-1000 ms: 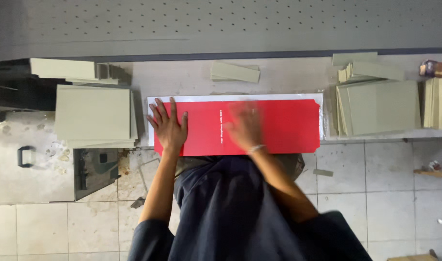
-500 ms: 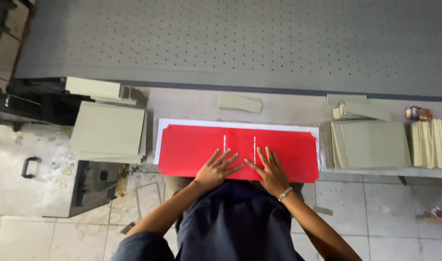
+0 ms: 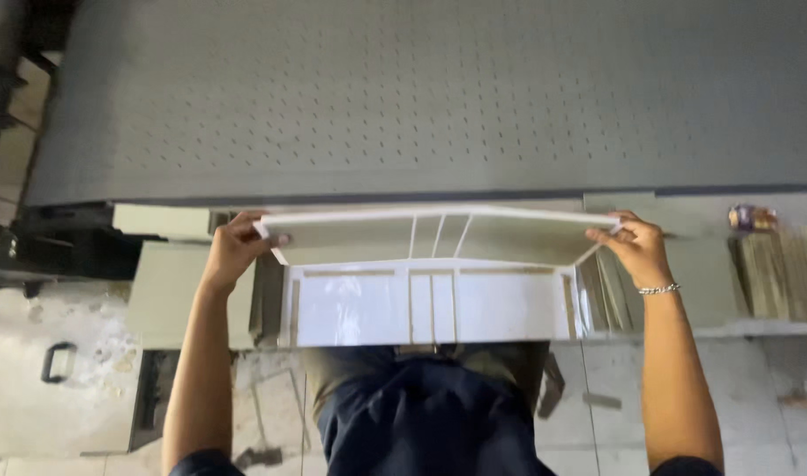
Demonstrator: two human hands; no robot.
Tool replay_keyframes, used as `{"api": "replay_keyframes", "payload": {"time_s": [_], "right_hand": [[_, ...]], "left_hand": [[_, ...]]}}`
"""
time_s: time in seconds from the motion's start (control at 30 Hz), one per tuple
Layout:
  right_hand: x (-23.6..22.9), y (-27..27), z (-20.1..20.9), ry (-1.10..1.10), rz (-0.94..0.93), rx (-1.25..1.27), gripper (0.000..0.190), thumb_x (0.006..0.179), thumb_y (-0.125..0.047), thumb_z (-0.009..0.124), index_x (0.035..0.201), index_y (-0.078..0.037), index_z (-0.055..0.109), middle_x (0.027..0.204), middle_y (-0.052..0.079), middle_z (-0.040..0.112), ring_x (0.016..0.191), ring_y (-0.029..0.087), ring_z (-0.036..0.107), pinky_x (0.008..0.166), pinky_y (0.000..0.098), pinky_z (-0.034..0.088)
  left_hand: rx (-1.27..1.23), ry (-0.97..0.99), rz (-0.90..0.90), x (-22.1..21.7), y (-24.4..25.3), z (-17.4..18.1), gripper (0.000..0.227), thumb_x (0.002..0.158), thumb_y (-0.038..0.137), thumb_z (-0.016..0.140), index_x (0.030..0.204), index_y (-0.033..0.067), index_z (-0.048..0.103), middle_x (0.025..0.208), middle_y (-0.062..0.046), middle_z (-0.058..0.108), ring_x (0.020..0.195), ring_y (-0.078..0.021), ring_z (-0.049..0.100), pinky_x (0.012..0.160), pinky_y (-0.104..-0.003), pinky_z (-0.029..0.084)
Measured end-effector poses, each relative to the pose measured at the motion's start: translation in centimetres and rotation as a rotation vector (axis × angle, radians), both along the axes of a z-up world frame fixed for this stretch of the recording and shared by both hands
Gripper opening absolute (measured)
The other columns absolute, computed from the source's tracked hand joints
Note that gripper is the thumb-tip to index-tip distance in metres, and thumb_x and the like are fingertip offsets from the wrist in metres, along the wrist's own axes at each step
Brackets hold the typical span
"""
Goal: The person repeatedly places a red cover over a stack of beige book blocks, aligns them, and moves the assembled unit aside. They then pick up another stack of beige blocks, place it on the work surface, and repeat the process with another red cover.
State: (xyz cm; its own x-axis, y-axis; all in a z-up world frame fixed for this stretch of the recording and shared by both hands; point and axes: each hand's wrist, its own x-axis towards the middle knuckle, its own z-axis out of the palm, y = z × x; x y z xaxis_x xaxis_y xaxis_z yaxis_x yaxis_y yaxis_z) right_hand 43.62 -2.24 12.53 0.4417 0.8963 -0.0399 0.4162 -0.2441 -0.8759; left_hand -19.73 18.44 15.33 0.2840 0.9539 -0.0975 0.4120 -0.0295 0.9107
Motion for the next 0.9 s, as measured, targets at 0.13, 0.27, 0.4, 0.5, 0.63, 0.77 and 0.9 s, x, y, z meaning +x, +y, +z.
{"api": "replay_keyframes", "payload": {"time_s": [0.13,0.27,0.4,0.5,0.63,0.77,0.9], "right_hand": [[-0.1,9.4,4.8,0.191,-0.200,-0.028,0.048,0.077,-0.027,0.087,0.118,-0.006,0.072,0.109,0.002,0.070,0.101,0.016,0.062,0.088,0.0282,0.051],[3.9,17.9,3.5,0.263,-0.407,0.108,0.066,0.090,-0.022,0.083,0.145,-0.005,0.051,0.150,0.014,0.055,0.127,0.026,0.068,0.096,0.0319,0.068],[9.0,17.8,-3.7,-0.166,-0.380,0.464,0.037,0.083,-0.024,0.085,0.115,-0.009,0.077,0.110,0.012,0.075,0.081,0.015,0.075,0.062,0.0257,0.064],[4.1,9.3,-4.8,-0.414,-0.270,0.526,0.014,0.097,-0.022,0.075,0.094,-0.008,0.073,0.091,0.009,0.070,0.078,0.021,0.066,0.072,0.0341,0.054],[-5.6,-2.8,-8.2,-0.484,-0.254,0.404,0.030,0.106,-0.030,0.060,0.090,-0.009,0.073,0.096,0.006,0.073,0.095,0.027,0.067,0.090,0.0374,0.048],[-7.2,-9.4,-11.3,-0.562,-0.235,0.317,0.012,0.097,-0.011,0.070,0.099,-0.001,0.077,0.100,0.013,0.071,0.097,0.028,0.066,0.090,0.0384,0.054],[-6.6,-9.3,-12.1,-0.664,-0.192,0.226,0.017,0.095,-0.017,0.077,0.107,-0.005,0.077,0.090,0.009,0.066,0.081,0.025,0.063,0.073,0.0359,0.052]], "left_hand": [[-0.149,-0.082,0.186,4.8,6.4,5.8,0.039,0.078,0.028,0.084,0.110,0.0065,0.077,0.103,-0.002,0.075,0.096,-0.0143,0.066,0.084,-0.031,0.051],[-0.119,-0.109,0.486,8.8,13.2,4.7,0.088,0.081,0.036,0.087,0.150,0.0007,0.045,0.155,-0.013,0.052,0.143,-0.0294,0.048,0.122,-0.045,0.035],[0.256,-0.111,0.426,10.6,10.5,1.4,0.050,0.099,0.031,0.075,0.143,0.0135,0.058,0.159,-0.016,0.040,0.148,-0.0396,0.037,0.116,-0.054,0.040],[0.569,-0.019,0.246,10.9,2.0,-2.2,0.017,0.105,0.015,0.071,0.122,0.0110,0.069,0.153,-0.021,0.046,0.144,-0.0398,0.046,0.115,-0.056,0.042],[0.511,0.095,0.227,8.6,-9.2,-11.1,0.066,0.086,0.010,0.087,0.144,-0.0024,0.057,0.151,-0.012,0.052,0.135,-0.0351,0.055,0.112,-0.045,0.050],[0.421,0.146,0.272,8.6,-17.4,-14.6,0.022,0.085,0.018,0.088,0.103,0.0134,0.076,0.152,-0.012,0.054,0.139,-0.0314,0.055,0.115,-0.050,0.045],[0.417,0.187,0.356,9.8,-21.0,-14.2,0.020,0.095,0.014,0.080,0.112,0.0080,0.074,0.150,-0.011,0.048,0.146,-0.0342,0.047,0.112,-0.054,0.048]]}}
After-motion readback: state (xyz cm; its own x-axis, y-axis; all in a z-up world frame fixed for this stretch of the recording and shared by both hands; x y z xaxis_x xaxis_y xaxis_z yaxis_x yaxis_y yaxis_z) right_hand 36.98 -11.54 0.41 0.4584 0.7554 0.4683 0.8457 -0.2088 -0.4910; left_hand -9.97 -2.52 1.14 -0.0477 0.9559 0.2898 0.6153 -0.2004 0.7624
